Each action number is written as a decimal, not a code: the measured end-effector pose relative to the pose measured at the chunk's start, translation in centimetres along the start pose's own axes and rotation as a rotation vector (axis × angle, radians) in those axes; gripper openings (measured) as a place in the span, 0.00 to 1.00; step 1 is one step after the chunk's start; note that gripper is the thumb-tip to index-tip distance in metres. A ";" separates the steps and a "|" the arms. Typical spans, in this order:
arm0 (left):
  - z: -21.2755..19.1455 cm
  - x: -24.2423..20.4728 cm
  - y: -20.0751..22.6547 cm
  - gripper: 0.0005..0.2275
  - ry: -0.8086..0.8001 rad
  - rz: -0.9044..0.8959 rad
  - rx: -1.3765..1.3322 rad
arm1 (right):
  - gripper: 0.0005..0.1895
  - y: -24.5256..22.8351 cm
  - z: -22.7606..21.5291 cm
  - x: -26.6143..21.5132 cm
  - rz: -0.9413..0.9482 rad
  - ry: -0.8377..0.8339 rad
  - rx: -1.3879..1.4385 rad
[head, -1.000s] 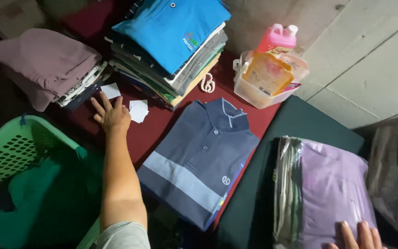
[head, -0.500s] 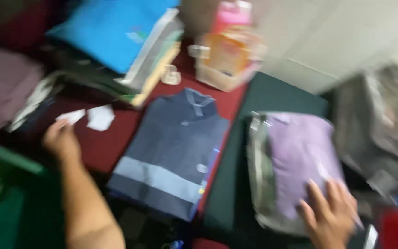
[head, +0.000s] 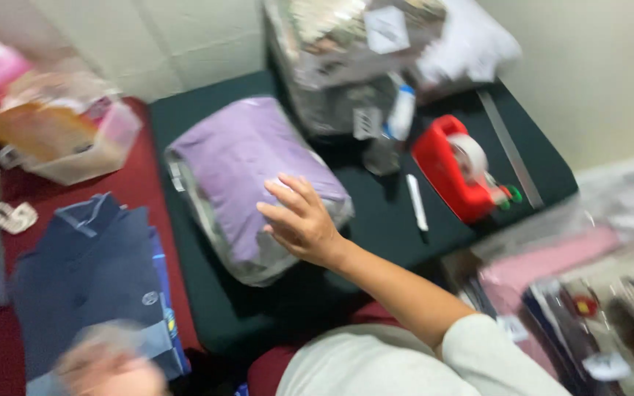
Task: Packaging folded clothes into plastic bags and labeling them for order fulfillment.
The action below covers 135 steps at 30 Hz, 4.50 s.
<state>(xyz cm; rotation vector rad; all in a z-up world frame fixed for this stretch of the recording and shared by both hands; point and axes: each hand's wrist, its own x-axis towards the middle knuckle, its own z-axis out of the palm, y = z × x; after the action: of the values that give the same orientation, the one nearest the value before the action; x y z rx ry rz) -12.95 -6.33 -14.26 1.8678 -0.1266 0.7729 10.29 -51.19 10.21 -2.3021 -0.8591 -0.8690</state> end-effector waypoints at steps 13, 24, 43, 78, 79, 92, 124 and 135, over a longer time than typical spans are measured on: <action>40.2 10.3 24.9 0.14 -0.532 0.458 0.106 | 0.19 16.4 -9.1 -20.0 1.043 -0.316 -0.305; 42.7 7.9 27.2 0.14 -0.520 0.011 -0.109 | 0.07 9.8 -9.2 -20.4 0.866 -0.008 1.006; 39.3 6.1 20.5 0.11 -0.617 0.349 0.257 | 0.05 12.7 -1.5 -19.9 0.878 -0.083 0.707; 38.6 7.3 21.0 0.11 -0.607 0.397 0.245 | 0.03 11.4 -2.4 -18.5 0.786 -0.121 0.478; 38.6 7.2 21.0 0.11 -0.612 0.393 0.247 | 0.04 11.1 -2.5 -18.3 0.787 -0.082 0.485; 38.3 7.5 21.5 0.10 -0.622 0.373 0.230 | 0.05 10.8 -2.6 -17.6 0.773 -0.075 0.515; 38.5 7.3 21.3 0.10 -0.599 0.385 0.236 | 0.03 11.6 -3.2 -19.4 0.859 -0.018 0.401; 38.4 7.5 21.2 0.11 -0.612 0.390 0.225 | 0.06 11.1 -2.8 -18.0 0.791 -0.187 0.408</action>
<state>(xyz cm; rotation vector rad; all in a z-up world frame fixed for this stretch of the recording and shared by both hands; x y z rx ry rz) 1.19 -46.70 -2.06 2.2806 -0.8396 0.4550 6.45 -67.01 -3.61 -2.0893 -0.1150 -0.1171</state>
